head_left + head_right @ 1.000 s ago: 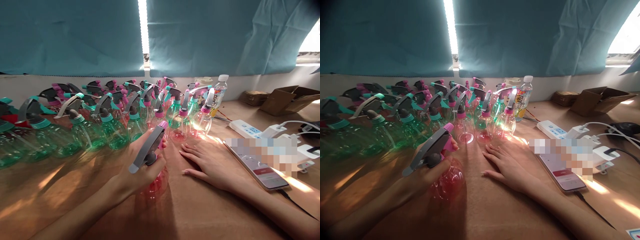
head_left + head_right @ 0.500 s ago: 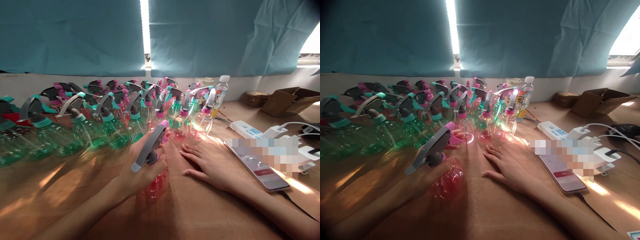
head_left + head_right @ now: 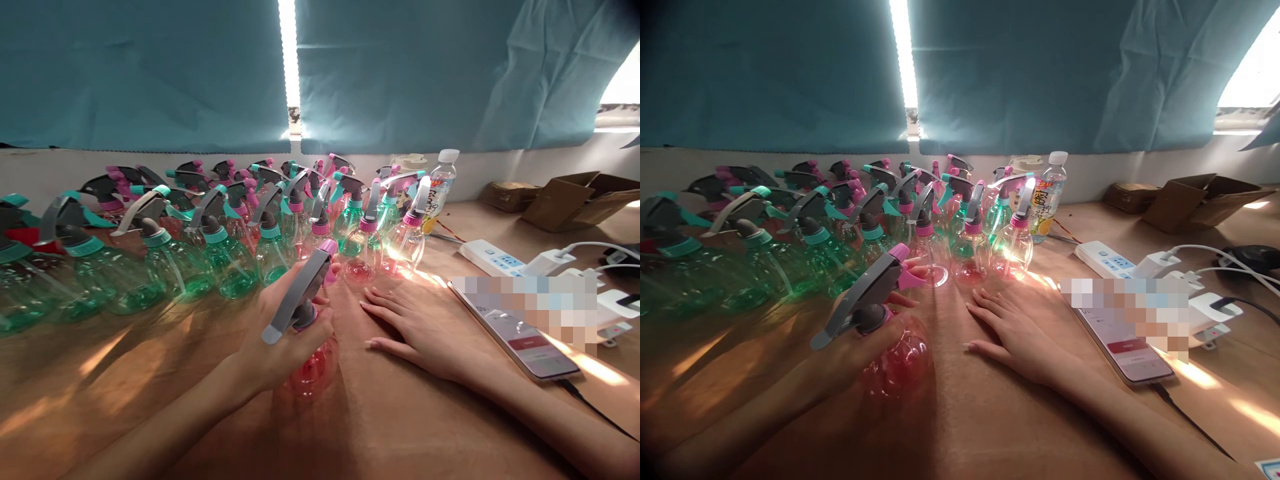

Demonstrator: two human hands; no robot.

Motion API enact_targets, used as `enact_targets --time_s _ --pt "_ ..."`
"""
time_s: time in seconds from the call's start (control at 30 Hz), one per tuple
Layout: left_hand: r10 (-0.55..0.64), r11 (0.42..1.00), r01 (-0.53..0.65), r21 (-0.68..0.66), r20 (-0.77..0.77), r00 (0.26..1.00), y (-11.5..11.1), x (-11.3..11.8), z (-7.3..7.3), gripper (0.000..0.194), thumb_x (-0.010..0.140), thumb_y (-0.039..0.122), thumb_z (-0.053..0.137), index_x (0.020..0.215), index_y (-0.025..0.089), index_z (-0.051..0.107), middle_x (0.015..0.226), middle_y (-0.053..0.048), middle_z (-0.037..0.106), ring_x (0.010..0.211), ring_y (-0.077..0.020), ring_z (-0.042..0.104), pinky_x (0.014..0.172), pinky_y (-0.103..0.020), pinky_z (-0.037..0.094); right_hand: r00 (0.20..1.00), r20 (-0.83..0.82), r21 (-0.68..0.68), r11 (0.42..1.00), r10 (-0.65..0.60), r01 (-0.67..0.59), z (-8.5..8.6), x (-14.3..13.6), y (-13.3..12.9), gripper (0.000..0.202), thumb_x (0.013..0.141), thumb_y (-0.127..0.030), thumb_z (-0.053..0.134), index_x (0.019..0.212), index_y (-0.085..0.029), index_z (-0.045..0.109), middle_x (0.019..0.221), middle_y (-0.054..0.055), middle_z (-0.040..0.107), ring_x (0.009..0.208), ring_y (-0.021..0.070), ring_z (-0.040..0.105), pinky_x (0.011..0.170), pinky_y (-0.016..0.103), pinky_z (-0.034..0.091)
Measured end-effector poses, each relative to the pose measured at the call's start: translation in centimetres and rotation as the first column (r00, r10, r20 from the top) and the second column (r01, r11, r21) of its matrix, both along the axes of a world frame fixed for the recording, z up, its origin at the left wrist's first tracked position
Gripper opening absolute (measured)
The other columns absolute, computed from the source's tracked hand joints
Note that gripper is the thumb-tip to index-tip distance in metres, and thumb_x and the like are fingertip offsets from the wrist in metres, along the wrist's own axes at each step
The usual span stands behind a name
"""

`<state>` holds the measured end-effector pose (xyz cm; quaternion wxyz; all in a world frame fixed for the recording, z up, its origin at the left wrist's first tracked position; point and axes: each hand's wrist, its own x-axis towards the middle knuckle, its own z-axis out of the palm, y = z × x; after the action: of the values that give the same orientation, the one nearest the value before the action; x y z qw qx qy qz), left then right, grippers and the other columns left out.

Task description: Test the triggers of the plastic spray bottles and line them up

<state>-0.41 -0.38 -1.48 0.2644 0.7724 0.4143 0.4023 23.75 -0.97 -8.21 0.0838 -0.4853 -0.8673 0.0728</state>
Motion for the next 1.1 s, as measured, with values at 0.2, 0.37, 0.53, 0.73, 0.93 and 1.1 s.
enact_targets --time_s 0.2,0.37,0.53,0.73,0.93,1.1 --pt "0.001 1.0 -0.001 -0.012 -0.015 1.0 -0.1 -0.22 -0.27 0.015 0.077 0.023 0.055 0.091 0.022 0.06 0.059 0.005 0.049 0.06 -0.0145 0.06 0.06 -0.025 0.053 1.0 0.002 0.001 1.0 -0.006 0.006 0.01 -0.08 -0.07 0.067 0.092 -0.062 0.046 0.143 -0.018 0.047 0.151 0.01 0.041 0.14 0.0318 0.034 0.114 0.052 0.028" --pt "0.012 1.0 -0.012 0.017 -0.027 1.0 0.09 -0.43 -0.71 0.016 0.078 0.027 0.054 0.091 0.022 0.062 0.063 0.003 0.056 0.057 -0.0137 0.058 0.058 -0.025 0.052 1.0 -0.003 -0.012 1.0 -0.007 0.007 -0.23 0.0 0.02 0.068 0.092 -0.062 0.046 0.144 -0.018 0.045 0.152 0.01 0.039 0.14 0.0317 0.034 0.114 0.053 0.028" --pt "-0.002 0.999 0.003 0.044 -0.02 1.0 0.26 -0.3 -0.58 0.028 0.08 0.028 0.054 0.105 0.022 0.065 0.07 0.0 0.059 0.056 -0.014 0.055 0.054 -0.027 0.052 1.0 0.003 -0.016 1.0 -0.004 0.004 -0.29 0.07 0.04 0.069 0.092 -0.062 0.045 0.144 -0.017 0.044 0.152 0.01 0.037 0.141 0.0315 0.033 0.114 0.053 0.03" --pt "-0.004 0.998 0.005 0.061 -0.006 1.0 0.15 -0.28 -0.52 0.031 0.079 0.026 0.055 0.109 0.023 0.064 0.072 0.0 0.057 0.055 -0.0131 0.053 0.053 -0.026 0.051 1.0 -0.002 -0.008 1.0 0.0 0.0 -0.44 0.05 0.03 0.069 0.091 -0.062 0.046 0.144 -0.017 0.045 0.152 0.011 0.039 0.14 0.0311 0.034 0.114 0.051 0.03" --pt "-0.001 0.999 0.001 0.051 -0.01 1.0 0.32 -0.27 -0.62 0.017 0.079 0.026 0.056 0.092 0.022 0.065 0.07 0.001 0.056 0.053 -0.0117 0.051 0.052 -0.024 0.049 0.999 -0.033 -0.01 1.0 0.005 -0.005 -0.63 0.13 0.12 0.069 0.091 -0.062 0.047 0.143 -0.017 0.046 0.151 0.011 0.04 0.14 0.0317 0.035 0.113 0.052 0.03" --pt "0.014 0.998 -0.014 0.062 -0.012 1.0 0.37 -0.17 -0.69 0.009 0.079 0.028 0.055 0.08 0.021 0.062 0.068 0.001 0.055 0.052 -0.0113 0.049 0.051 -0.024 0.049 0.999 -0.033 -0.008 1.0 0.006 -0.006 -0.67 0.15 0.15 0.069 0.091 -0.063 0.047 0.143 -0.017 0.046 0.151 0.011 0.04 0.14 0.0319 0.035 0.113 0.052 0.03"
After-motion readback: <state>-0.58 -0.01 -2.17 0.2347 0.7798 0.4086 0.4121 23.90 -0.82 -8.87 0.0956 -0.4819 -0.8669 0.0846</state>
